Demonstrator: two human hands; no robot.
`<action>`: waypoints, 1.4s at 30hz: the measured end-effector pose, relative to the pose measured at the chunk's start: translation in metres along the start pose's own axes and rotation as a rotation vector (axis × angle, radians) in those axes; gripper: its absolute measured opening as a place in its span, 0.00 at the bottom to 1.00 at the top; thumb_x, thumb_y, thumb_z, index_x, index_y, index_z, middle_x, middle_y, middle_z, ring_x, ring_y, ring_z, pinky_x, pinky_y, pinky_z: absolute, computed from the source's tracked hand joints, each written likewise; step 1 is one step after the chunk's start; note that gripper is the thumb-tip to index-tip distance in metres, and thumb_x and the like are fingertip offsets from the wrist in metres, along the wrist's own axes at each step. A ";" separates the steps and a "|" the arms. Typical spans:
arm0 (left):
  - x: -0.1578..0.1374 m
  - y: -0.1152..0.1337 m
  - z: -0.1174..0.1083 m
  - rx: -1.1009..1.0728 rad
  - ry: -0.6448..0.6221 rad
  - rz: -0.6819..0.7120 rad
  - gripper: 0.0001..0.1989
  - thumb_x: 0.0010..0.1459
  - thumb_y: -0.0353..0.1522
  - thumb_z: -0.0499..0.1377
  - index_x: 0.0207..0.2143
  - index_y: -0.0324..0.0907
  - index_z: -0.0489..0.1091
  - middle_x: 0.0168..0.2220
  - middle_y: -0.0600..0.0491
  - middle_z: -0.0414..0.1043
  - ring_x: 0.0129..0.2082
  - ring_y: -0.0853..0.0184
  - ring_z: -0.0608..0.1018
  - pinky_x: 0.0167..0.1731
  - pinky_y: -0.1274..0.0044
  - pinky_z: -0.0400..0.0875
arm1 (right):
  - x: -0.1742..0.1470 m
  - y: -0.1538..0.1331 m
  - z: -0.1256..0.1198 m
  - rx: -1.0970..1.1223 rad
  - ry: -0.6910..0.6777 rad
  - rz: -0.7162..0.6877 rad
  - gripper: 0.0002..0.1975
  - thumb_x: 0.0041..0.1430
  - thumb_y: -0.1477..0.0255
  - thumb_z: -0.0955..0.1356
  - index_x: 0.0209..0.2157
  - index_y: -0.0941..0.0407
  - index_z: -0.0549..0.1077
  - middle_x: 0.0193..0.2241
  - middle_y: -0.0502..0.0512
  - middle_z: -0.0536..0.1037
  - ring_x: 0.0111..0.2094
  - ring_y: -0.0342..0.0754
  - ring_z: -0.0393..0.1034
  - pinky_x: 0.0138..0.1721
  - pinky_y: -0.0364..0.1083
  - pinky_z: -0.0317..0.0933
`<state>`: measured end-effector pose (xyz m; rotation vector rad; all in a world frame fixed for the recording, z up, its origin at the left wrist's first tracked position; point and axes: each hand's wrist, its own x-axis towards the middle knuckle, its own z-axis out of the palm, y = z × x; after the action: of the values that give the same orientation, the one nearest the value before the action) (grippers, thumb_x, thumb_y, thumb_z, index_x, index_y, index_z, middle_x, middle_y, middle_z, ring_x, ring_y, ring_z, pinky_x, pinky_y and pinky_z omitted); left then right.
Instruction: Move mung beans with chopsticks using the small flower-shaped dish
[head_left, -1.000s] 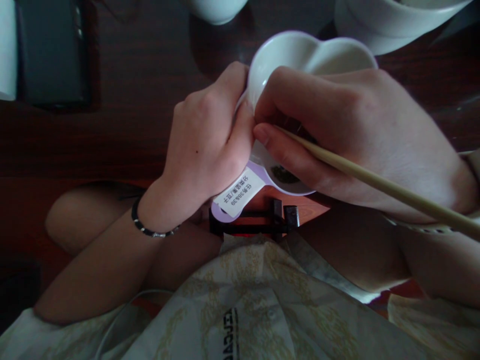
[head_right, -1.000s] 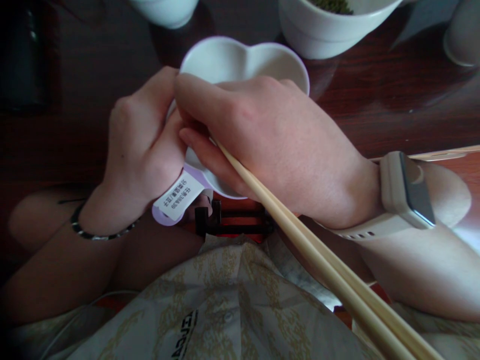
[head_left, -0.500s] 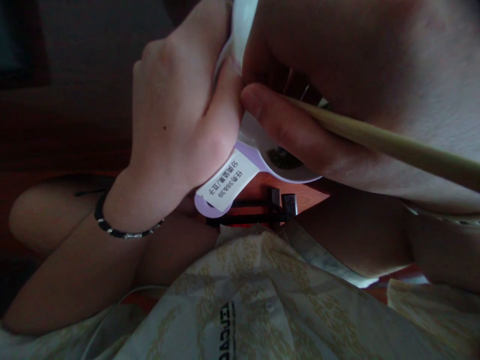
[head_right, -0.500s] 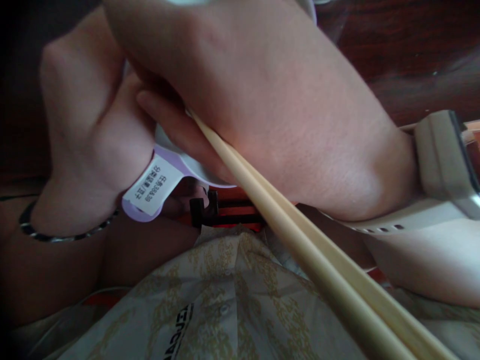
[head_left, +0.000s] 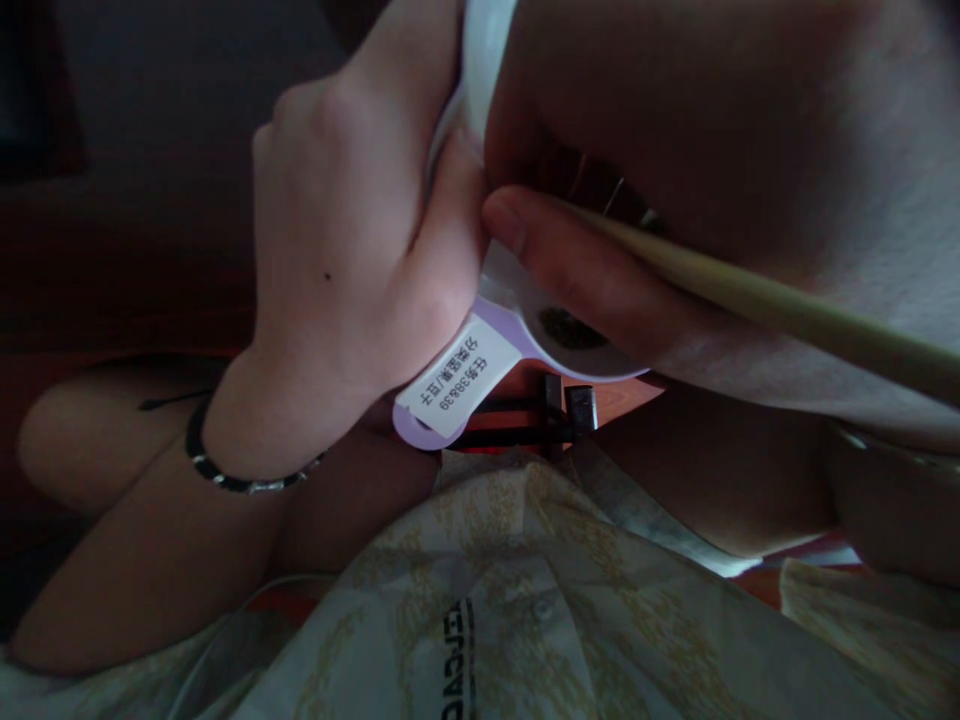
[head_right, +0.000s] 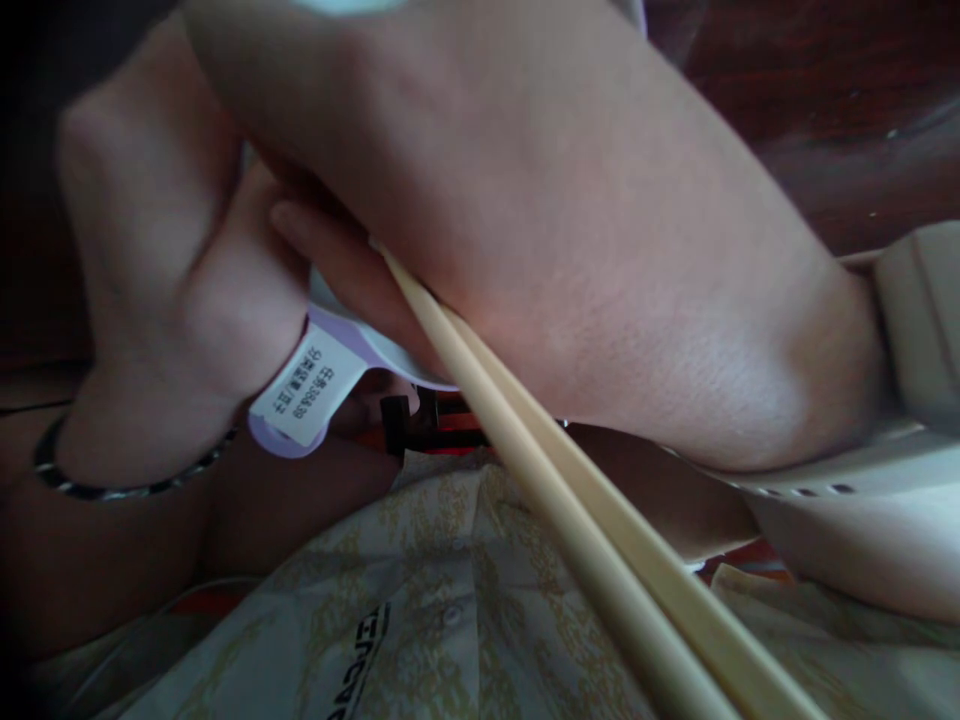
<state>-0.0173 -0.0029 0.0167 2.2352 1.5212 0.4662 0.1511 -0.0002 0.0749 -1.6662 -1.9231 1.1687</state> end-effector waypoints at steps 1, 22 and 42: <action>-0.001 0.000 0.000 0.014 0.024 0.008 0.31 0.73 0.44 0.43 0.62 0.33 0.71 0.50 0.44 0.77 0.59 0.47 0.80 0.60 0.55 0.70 | -0.005 0.008 -0.002 -0.170 0.046 -0.237 0.29 0.76 0.58 0.54 0.30 0.59 0.74 0.25 0.44 0.69 0.41 0.34 0.79 0.29 0.35 0.35; -0.005 -0.005 0.012 -0.035 0.073 0.061 0.10 0.73 0.33 0.49 0.41 0.42 0.68 0.39 0.48 0.79 0.39 0.62 0.79 0.40 0.71 0.71 | -0.009 0.051 0.002 -0.391 -0.113 -0.504 0.13 0.79 0.63 0.61 0.43 0.56 0.70 0.36 0.52 0.76 0.31 0.43 0.62 0.33 0.47 0.46; -0.005 -0.009 0.014 -0.046 0.070 0.053 0.11 0.75 0.35 0.47 0.42 0.42 0.67 0.41 0.47 0.80 0.40 0.61 0.80 0.41 0.71 0.72 | -0.004 0.053 -0.007 -0.143 -0.006 -0.618 0.18 0.78 0.62 0.64 0.33 0.57 0.70 0.30 0.50 0.71 0.30 0.42 0.59 0.34 0.47 0.49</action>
<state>-0.0196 -0.0062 -0.0004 2.2501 1.4731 0.5951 0.1914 -0.0031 0.0399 -0.9892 -2.3242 0.8010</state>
